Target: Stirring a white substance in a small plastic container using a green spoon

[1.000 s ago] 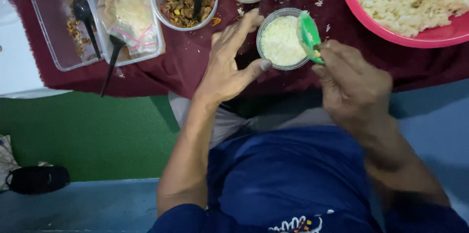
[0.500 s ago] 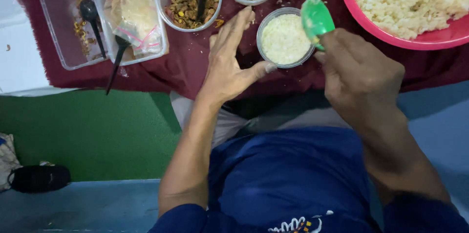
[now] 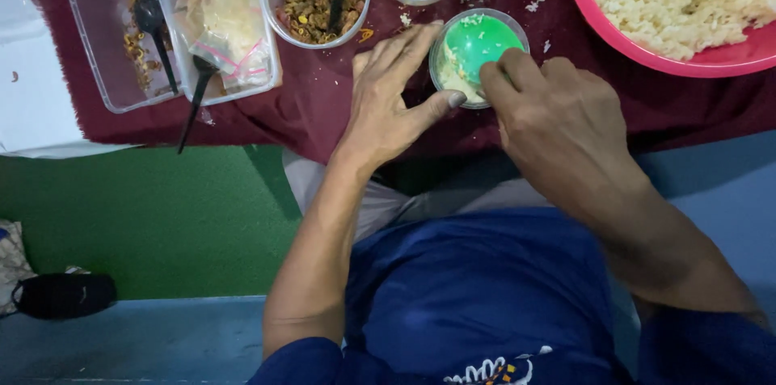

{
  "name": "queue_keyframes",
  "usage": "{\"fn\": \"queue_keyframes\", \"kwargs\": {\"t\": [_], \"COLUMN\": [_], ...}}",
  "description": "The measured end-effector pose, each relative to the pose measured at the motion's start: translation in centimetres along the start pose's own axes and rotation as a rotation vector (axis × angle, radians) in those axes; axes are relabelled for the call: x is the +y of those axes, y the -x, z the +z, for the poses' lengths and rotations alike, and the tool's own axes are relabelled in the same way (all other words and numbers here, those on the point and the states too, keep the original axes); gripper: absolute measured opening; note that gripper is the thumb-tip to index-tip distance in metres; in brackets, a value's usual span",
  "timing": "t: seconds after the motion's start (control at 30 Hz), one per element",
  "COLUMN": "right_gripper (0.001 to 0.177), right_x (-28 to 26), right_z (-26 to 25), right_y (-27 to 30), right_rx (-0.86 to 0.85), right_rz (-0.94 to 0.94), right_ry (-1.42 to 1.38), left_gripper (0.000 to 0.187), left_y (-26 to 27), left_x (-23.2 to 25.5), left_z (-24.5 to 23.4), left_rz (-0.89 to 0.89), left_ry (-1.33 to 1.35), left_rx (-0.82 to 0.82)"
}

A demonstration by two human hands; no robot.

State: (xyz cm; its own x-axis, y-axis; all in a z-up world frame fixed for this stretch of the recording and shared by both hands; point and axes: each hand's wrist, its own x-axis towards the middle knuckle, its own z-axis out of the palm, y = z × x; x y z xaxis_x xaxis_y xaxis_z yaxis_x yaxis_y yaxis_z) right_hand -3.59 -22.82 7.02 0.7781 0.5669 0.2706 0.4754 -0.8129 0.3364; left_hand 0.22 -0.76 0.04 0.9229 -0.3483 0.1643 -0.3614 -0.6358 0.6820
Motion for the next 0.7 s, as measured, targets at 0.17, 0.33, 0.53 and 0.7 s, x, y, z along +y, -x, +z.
{"fn": "queue_keyframes", "kwargs": {"t": [0.17, 0.33, 0.53, 0.7], "right_gripper": [0.024, 0.016, 0.015, 0.008], "right_x": [-0.1, 0.6, 1.7, 2.2], "right_z": [0.8, 1.0, 1.0, 1.2], "right_y": [-0.5, -0.9, -1.5, -1.7], "right_rx": [-0.077, -0.138, -0.199, -0.178], "right_rz": [0.001, -0.042, -0.113, -0.138], "right_ry": [-0.031, -0.088, -0.139, -0.181], "left_gripper": [0.074, 0.073, 0.074, 0.072], "left_y": [-0.1, -0.2, -0.2, -0.1], "left_x": [-0.2, -0.7, -1.0, -1.2], "left_z": [-0.1, 0.4, 0.5, 0.6], "left_rz": [0.045, 0.046, 0.043, 0.062], "left_ry": [0.02, -0.012, -0.004, 0.022], "left_rx": [0.021, 0.023, 0.018, 0.029]}}
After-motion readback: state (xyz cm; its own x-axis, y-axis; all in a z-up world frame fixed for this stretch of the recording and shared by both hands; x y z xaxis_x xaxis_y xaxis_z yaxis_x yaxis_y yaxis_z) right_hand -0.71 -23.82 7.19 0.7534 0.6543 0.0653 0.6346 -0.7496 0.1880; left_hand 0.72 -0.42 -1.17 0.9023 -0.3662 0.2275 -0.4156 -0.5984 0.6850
